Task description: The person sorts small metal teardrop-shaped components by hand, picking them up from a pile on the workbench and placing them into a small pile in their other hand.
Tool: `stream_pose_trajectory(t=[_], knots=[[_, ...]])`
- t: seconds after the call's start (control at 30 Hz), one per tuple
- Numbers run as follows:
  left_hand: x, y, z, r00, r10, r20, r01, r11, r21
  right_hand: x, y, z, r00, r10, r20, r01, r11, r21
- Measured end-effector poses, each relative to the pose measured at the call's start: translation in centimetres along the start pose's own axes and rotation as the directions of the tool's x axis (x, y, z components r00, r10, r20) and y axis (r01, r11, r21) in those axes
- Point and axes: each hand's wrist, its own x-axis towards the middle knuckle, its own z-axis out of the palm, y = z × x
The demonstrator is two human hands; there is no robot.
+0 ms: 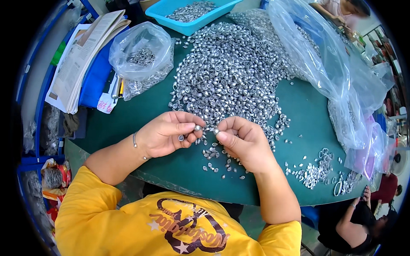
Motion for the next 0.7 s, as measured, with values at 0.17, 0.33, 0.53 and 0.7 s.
stream_pose_trajectory(t=[0.17, 0.33, 0.53, 0.7], knots=[[0.0, -0.5, 0.1, 1.0, 0.009, 0.015, -0.01, 0.999, 0.036, 0.1, 0.6, -0.7, 0.977, -0.02, 0.212, -0.046, 0.952, 0.302], [-0.4, -1.1, 0.5, 1.0, 0.006, 0.015, -0.006, 1.0, -0.001, 0.1, 0.8, -0.8, 0.966, -0.04, 0.256, -0.051, 0.94, 0.337], [-0.5, -1.7, 0.1, 0.998, 0.013, 0.054, -0.01, 0.998, -0.063, 0.0, 0.9, -0.6, 0.978, -0.118, 0.17, 0.055, 0.939, 0.339], [-0.4, -1.9, 0.3, 0.997, -0.057, 0.057, 0.065, 0.988, -0.141, -0.5, 0.2, 1.2, 0.981, -0.175, 0.081, 0.193, 0.911, -0.366]])
